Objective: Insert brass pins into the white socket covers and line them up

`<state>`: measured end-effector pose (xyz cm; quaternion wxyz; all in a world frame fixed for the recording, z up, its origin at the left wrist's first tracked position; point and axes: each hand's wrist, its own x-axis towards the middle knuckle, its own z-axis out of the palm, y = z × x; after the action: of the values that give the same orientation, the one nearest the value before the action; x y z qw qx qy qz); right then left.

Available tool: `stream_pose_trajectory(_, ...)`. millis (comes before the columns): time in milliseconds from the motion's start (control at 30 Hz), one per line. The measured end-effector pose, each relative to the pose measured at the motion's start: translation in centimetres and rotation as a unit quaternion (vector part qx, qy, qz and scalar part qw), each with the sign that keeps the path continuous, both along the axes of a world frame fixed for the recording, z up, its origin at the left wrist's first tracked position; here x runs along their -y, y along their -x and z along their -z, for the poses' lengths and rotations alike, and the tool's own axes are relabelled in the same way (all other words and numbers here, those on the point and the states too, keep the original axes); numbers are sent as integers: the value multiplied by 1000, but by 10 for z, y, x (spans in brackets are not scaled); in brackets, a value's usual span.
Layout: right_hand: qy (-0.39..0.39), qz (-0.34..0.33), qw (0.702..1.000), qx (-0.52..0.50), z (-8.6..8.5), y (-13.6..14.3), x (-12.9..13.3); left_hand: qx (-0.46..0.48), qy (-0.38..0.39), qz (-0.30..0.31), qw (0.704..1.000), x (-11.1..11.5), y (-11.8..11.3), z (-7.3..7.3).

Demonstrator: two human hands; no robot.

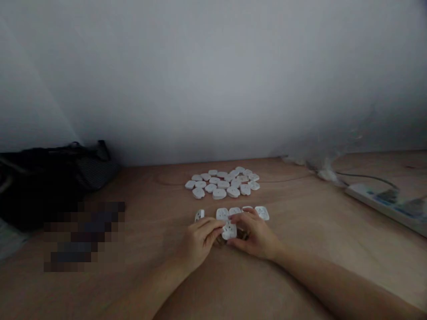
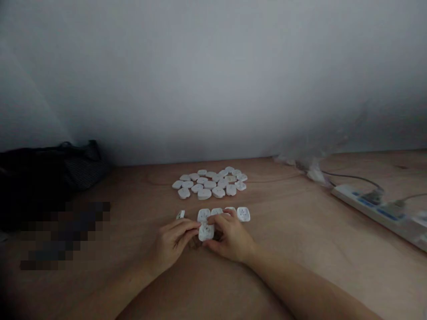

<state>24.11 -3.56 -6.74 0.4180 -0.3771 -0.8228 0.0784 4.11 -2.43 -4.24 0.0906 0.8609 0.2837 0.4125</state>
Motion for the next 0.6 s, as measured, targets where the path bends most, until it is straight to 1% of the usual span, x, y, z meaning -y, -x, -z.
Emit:
stream_pose_trajectory(100,4,13,1000,-12,2,-1,0,15,36,-31,999,2,-1,1)
stream_pose_trajectory(167,13,16,1000,-13,2,-2,0,16,48,-40,998,2,-1,1)
stream_pose_trajectory(333,20,10,1000,-10,1,-3,1,3,52,-12,999,1,0,4)
stream_pose_trajectory(600,17,12,1000,-16,-1,-4,2,5,57,-3,998,0,-3,3)
